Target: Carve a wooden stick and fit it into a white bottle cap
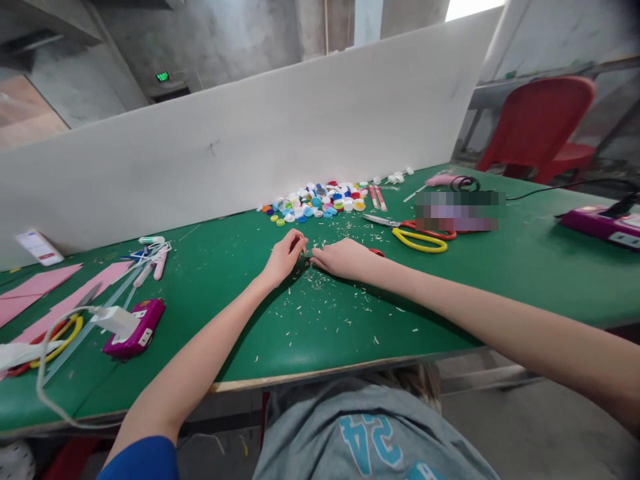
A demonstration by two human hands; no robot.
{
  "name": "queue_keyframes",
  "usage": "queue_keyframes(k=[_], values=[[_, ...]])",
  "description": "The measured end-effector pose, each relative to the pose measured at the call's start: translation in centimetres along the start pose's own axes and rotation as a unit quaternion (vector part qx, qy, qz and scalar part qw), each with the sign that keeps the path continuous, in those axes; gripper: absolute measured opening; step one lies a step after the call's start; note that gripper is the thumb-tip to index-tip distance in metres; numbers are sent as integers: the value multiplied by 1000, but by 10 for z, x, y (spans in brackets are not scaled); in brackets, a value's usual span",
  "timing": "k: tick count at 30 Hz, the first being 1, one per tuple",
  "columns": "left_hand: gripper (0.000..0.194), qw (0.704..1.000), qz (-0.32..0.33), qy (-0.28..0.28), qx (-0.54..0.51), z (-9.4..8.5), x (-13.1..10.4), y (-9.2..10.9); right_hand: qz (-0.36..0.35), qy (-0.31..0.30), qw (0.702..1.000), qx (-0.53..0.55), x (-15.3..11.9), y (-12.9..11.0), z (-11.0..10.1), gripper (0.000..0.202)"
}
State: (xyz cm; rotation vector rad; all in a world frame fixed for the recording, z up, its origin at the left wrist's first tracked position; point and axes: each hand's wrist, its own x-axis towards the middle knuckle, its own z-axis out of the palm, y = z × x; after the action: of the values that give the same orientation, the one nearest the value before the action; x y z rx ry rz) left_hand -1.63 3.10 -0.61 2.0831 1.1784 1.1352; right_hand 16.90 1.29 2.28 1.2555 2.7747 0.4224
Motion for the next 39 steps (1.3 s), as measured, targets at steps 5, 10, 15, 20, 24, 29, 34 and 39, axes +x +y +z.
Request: queue_keyframes(k=[5, 10, 15, 20, 24, 29, 34, 39], values=[[23, 1000, 4, 4, -5, 0, 0, 0, -2, 6, 1000, 7, 2, 3, 3, 47], [22, 1000, 1, 2, -6, -1, 0, 2, -11, -3, 1000, 10, 2, 4, 0, 48], [22, 1000, 5, -2, -10, -1, -1, 2, -18, -17, 1000, 8, 3, 5, -3, 47], [21, 1000, 6, 3, -6, -2, -1, 4, -22, -24, 999, 13, 3, 6, -4, 47], [21, 1000, 6, 1, -5, -2, -1, 4, -20, -24, 999, 13, 5, 5, -2, 50], [22, 1000, 3, 0, -7, -1, -1, 3, -15, -23, 1000, 13, 5, 3, 0, 51], [23, 1000, 4, -2, -10, 0, -1, 1, -1, -19, 1000, 17, 3, 4, 4, 50], [24, 1000, 4, -2, -10, 0, -1, 1, 13, 1, 1000, 3, 1, 2, 8, 49]])
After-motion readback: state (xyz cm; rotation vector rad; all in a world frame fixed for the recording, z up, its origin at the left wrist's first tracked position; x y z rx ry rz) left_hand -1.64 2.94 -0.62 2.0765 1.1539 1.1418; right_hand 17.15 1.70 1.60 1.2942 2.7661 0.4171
